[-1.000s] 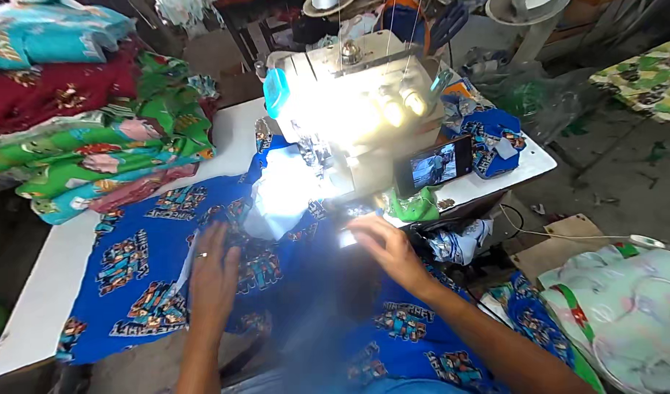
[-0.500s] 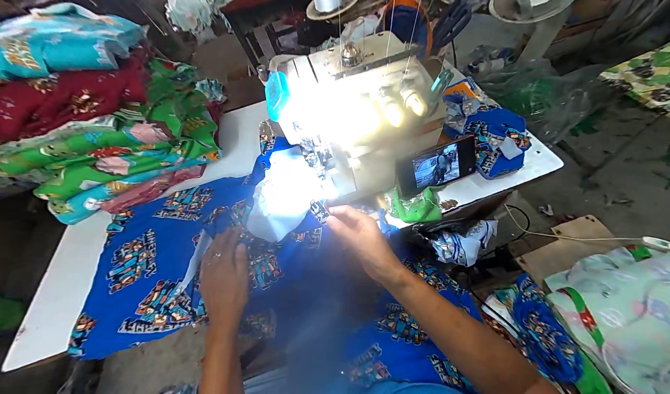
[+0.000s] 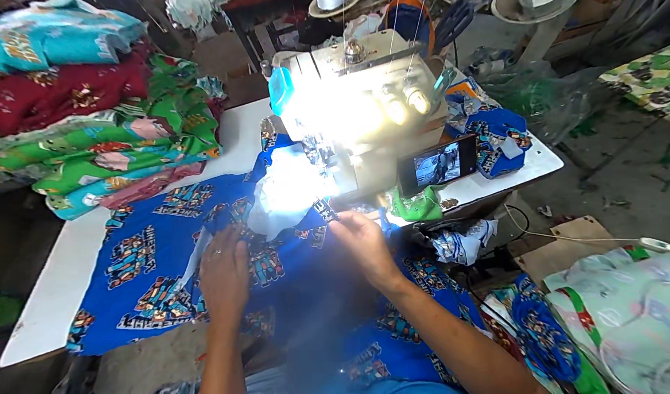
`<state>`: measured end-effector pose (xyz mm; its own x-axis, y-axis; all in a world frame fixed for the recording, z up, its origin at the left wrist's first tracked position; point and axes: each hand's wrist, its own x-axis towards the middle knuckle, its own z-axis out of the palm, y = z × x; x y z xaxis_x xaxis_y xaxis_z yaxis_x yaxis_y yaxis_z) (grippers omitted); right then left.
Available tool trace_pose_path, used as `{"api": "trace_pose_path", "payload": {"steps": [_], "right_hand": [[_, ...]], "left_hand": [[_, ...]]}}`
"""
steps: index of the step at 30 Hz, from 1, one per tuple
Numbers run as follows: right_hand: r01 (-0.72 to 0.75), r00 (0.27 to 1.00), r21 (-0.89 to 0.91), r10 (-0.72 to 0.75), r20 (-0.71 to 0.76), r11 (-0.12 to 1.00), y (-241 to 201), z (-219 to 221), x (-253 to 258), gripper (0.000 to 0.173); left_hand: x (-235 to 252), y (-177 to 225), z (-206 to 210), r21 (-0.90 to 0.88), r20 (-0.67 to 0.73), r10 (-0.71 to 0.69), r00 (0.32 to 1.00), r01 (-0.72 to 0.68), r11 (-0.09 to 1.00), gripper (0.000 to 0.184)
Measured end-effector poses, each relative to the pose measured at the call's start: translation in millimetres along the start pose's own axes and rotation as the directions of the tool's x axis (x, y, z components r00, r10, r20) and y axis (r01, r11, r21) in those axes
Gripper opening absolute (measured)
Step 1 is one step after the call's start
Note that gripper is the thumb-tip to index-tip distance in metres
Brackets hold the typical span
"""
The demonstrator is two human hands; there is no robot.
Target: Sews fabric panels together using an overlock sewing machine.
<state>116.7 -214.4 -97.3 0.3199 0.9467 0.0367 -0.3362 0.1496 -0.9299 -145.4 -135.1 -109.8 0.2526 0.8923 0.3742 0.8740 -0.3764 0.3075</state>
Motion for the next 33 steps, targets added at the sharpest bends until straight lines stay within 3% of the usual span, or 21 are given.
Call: {"api": "trace_pose_path", "payload": {"steps": [5, 8, 11, 16, 23, 33], "right_hand": [[0.011, 1.000, -0.058, -0.011, 0.008, 0.998, 0.6, 1.9, -4.4, 0.012], [0.006, 1.000, -0.054, -0.005, 0.030, 0.999, -1.2, 2.9, -8.2, 0.013], [0.015, 1.000, -0.045, -0.014, 0.024, 0.999, -1.4, 2.9, -11.9, 0.012], [0.023, 1.000, -0.068, -0.023, 0.001, 0.997, -1.9, 0.7, -16.2, 0.009], [0.104, 0.995, -0.097, -0.102, 0.017, 0.990, -1.3, 0.5, -20.9, 0.007], [0.126, 0.992, -0.105, -0.126, 0.014, 0.986, -2.7, 5.4, -25.6, 0.005]], "left_hand": [[0.7, -1.0, 0.4, -0.029, -0.015, -0.020, 1.000, 0.020, 0.999, 0.065], [-3.6, 4.1, -5.2, -0.192, -0.155, -0.043, 0.987, 0.013, 0.981, 0.054], [-15.5, 36.3, -12.8, -0.268, -0.312, -0.017, 0.950, -0.070, 0.961, 0.040], [-20.2, 89.4, -7.9, -0.329, -0.369, 0.086, 0.925, -0.217, 0.919, 0.025], [5.8, 112.2, 2.2, -0.293, -0.388, 0.093, 0.917, -0.218, 0.931, 0.046], [15.2, 111.6, 14.7, -0.190, -0.421, 0.117, 0.900, -0.213, 0.958, 0.030]]}}
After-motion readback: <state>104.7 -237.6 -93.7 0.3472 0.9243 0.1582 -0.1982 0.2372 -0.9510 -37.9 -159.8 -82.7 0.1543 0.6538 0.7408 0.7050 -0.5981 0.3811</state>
